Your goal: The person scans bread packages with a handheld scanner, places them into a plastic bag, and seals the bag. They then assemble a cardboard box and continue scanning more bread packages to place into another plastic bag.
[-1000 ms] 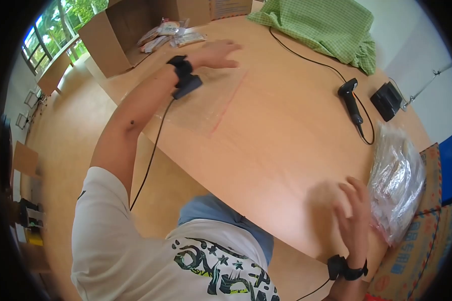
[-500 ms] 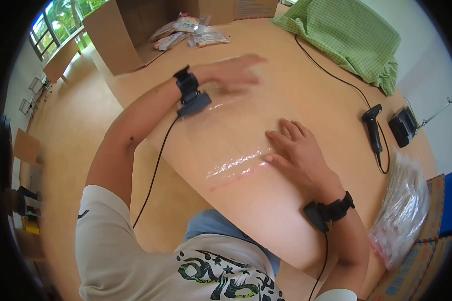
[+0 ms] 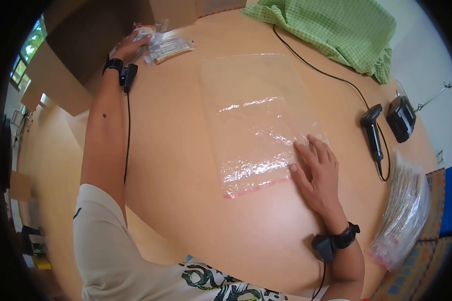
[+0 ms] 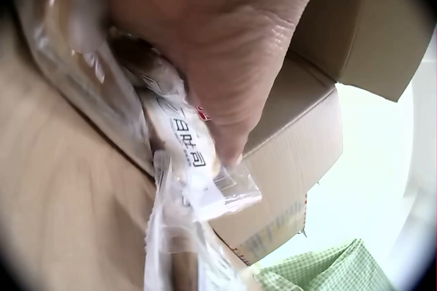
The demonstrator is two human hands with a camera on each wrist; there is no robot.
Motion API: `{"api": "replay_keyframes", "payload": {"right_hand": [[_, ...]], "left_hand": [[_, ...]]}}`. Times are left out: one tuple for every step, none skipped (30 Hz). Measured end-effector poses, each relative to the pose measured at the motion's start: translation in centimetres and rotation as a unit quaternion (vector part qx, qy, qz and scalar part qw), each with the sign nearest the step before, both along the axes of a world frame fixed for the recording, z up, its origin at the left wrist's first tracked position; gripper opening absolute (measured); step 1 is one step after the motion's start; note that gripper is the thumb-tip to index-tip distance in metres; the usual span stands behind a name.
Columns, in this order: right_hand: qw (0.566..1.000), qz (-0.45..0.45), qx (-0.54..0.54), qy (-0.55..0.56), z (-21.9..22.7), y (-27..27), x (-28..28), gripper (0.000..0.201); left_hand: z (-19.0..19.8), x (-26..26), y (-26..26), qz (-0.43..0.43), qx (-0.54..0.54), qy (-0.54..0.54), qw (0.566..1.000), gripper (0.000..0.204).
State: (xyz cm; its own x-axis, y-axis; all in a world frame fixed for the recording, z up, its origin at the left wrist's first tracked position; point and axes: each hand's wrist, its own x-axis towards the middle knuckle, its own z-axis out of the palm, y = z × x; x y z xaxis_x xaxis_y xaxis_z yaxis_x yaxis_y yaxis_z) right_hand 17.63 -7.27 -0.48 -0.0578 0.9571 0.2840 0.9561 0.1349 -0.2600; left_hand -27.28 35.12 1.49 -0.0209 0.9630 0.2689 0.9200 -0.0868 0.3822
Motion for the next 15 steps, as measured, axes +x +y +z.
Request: {"api": "replay_keyframes", "payload": {"right_hand": [[1.000, -0.004, 0.002, 0.002, 0.0, 0.0, 0.0, 0.043], [1.000, -0.008, 0.003, 0.005, 0.2, 0.1, -0.3, 0.042], [1.000, -0.010, 0.004, 0.011, 0.2, 0.0, -0.5, 0.042], [1.000, -0.015, 0.004, 0.006, 0.3, 0.0, -0.6, 0.042], [1.000, -0.017, 0.006, 0.003, 0.4, 0.0, -0.7, 0.042], [1.000, -0.017, 0.012, -0.001, 0.4, 0.2, -0.8, 0.042], [1.000, -0.018, 0.018, -0.001, 0.2, 0.3, -0.8, 0.041], [1.000, -0.019, 0.025, -0.001, 0.0, 0.3, -0.6, 0.041], [0.999, -0.019, 0.032, -0.004, -0.1, 0.4, -0.5, 0.041], [0.998, -0.022, 0.050, -0.011, -0.5, 0.5, -0.3, 0.040], [0.998, -0.029, 0.059, -0.013, -0.9, 0.6, 0.0, 0.040], [0.997, -0.040, 0.067, -0.015, -1.2, 0.7, 0.3, 0.039], [0.996, -0.054, 0.075, -0.017, -1.5, 0.6, 0.5, 0.039], [0.995, -0.063, 0.080, -0.015, -1.7, 0.6, 0.7, 0.038], [0.993, -0.074, 0.085, -0.014, -2.0, 0.6, 1.1, 0.038]], "left_hand": [[-0.1, 0.6, 0.2, -0.003, -0.006, 0.034, 0.999, 0.094], [-0.2, 0.6, 0.3, -0.006, -0.013, 0.070, 0.997, 0.094], [-0.6, 0.7, 0.3, -0.008, -0.019, 0.108, 0.994, 0.093], [-1.0, 0.7, 0.0, -0.028, -0.022, 0.107, 0.994, 0.092], [-1.2, 0.8, -0.6, -0.046, -0.023, 0.106, 0.993, 0.091], [-1.3, 0.7, -1.2, -0.062, -0.022, 0.106, 0.992, 0.089], [-1.2, 0.8, -1.9, -0.088, -0.028, 0.121, 0.988, 0.088], [-1.4, 1.1, -2.6, -0.113, -0.034, 0.135, 0.984, 0.086], [-1.3, 1.6, -3.7, -0.139, -0.040, 0.147, 0.979, 0.085], [-1.7, 2.4, -4.9, -0.161, -0.037, 0.142, 0.976, 0.085], [-2.0, 3.6, -6.8, -0.186, -0.034, 0.137, 0.972, 0.085], [-2.0, 4.7, -8.7, -0.214, -0.031, 0.132, 0.967, 0.086], [-1.8, 5.8, -10.6, -0.225, -0.030, 0.134, 0.965, 0.084], [-1.7, 7.0, -12.6, -0.240, -0.028, 0.136, 0.961, 0.083], [-1.6, 7.9, -14.5, -0.257, -0.027, 0.139, 0.956, 0.081]]}}
